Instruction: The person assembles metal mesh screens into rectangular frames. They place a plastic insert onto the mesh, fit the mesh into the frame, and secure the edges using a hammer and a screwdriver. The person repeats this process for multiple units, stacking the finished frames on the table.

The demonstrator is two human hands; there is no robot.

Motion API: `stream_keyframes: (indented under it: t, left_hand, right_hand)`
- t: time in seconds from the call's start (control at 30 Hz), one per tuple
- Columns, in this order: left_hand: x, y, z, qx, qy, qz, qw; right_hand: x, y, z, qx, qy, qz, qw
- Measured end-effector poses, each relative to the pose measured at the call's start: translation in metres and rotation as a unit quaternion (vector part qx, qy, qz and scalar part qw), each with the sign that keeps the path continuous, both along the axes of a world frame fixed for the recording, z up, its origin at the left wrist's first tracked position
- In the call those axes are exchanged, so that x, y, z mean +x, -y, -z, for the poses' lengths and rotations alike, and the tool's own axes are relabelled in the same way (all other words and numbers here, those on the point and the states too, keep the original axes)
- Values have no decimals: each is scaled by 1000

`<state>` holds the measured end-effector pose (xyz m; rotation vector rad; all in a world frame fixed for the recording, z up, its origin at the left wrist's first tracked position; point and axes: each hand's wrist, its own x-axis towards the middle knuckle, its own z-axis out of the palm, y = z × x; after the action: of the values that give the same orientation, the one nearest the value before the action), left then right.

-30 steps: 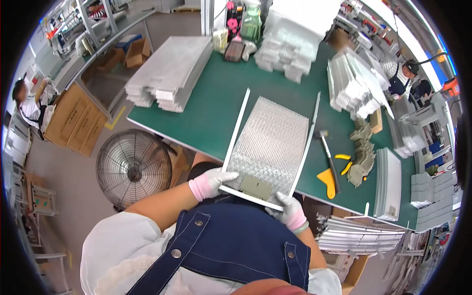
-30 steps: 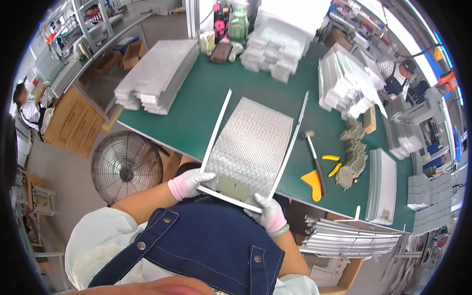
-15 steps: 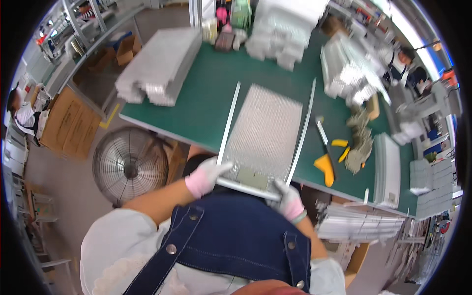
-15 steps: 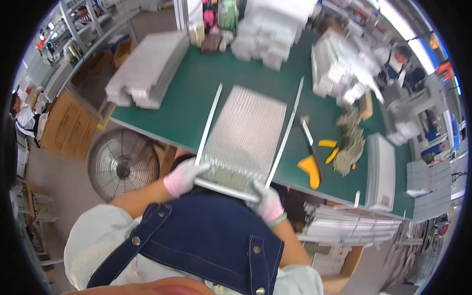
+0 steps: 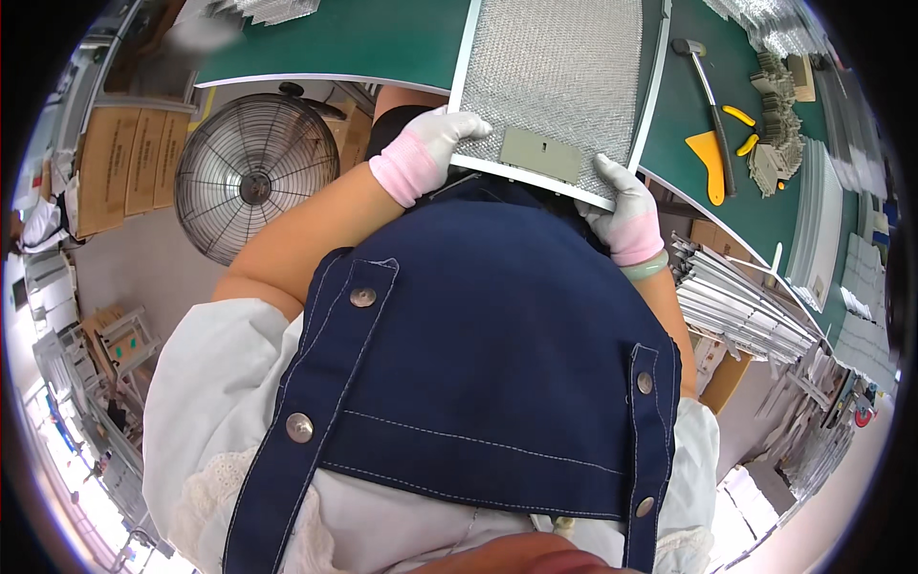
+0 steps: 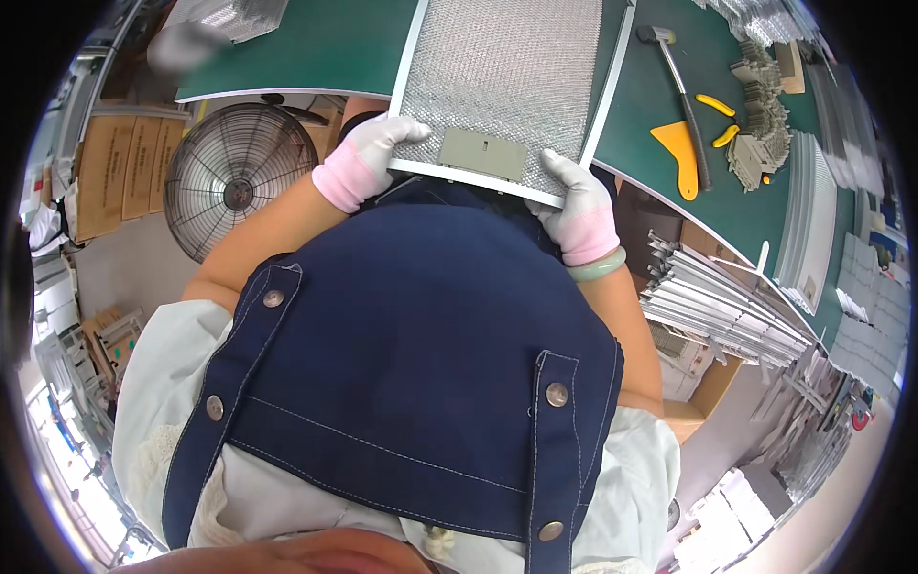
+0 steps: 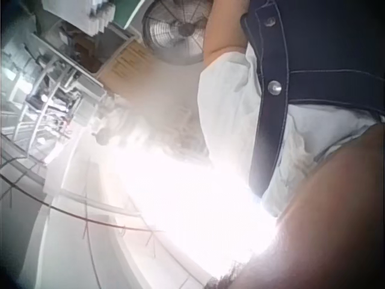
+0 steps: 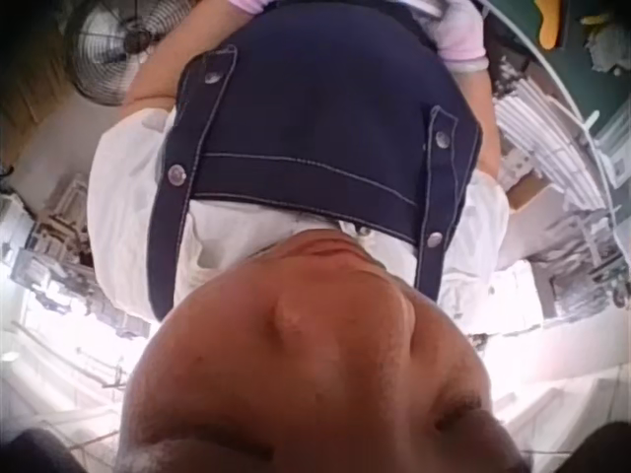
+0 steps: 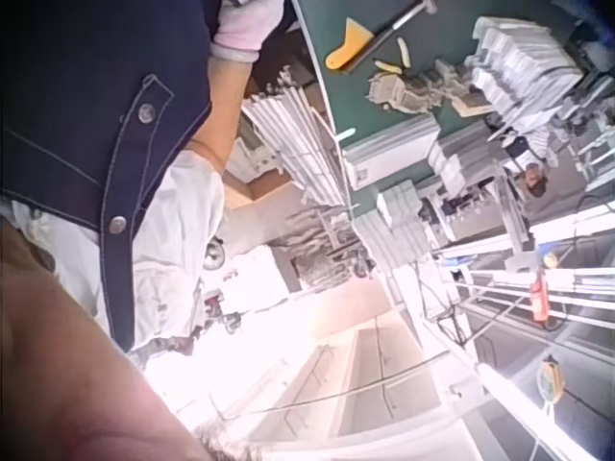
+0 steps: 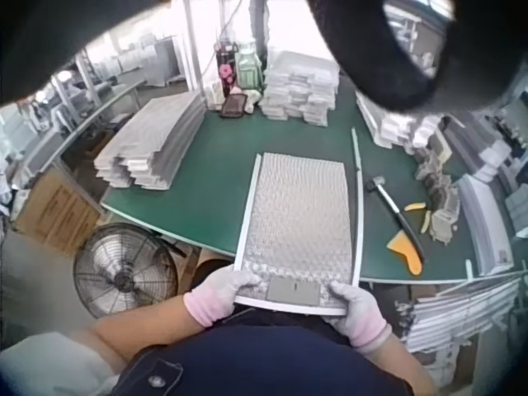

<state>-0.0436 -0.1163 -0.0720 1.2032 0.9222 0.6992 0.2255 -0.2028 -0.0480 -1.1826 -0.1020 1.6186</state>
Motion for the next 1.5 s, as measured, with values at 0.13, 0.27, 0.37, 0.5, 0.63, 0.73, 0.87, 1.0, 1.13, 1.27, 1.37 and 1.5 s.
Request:
stream_keyframes:
  t: [0.13,0.27,0.37,0.5,0.63,0.73,0.87,1.0,1.13,1.27,1.37,1.5]
  left_hand:
    - [9,-1,-4,-88,16,-87,992]
    - [7,2,-25,5,-171,-19,985]
    - [-8,-3,-13,-36,-56,23,997]
    - [-15,0,-36,-77,-32,139,987]
    - [-7,-10,-68,-15,-190,95,977]
    - [-3,-27,-50,52,-183,-15,982]
    - [11,-53,-66,32,-192,4,981]
    - [7,-73,-75,115,-162,83,977]
    - [23,-93,-84,6,41,51,998]
    - [22,-127,-100,57,-23,20,998]
    - [31,-131,-120,151,-98,3,984]
    - [39,-123,-111,157,45,-94,982]
  right_hand:
    - [-2,13,3,102,200,-10,974]
    - [1,12,-5,80,309,-97,943]
    - [16,12,-8,86,247,-184,948]
    - [21,12,1,130,315,-54,939]
    - [19,8,-8,164,331,-103,924]
    - [11,9,-17,162,181,-141,960]
    - [13,7,-21,196,111,-139,964]
    - [15,9,-27,213,89,-153,961]
    - [14,5,-29,224,119,-174,952]
    - [17,3,-33,225,168,-214,936]
    - [19,-5,-44,259,253,-192,912]
    - [28,-26,-73,114,519,-101,841]
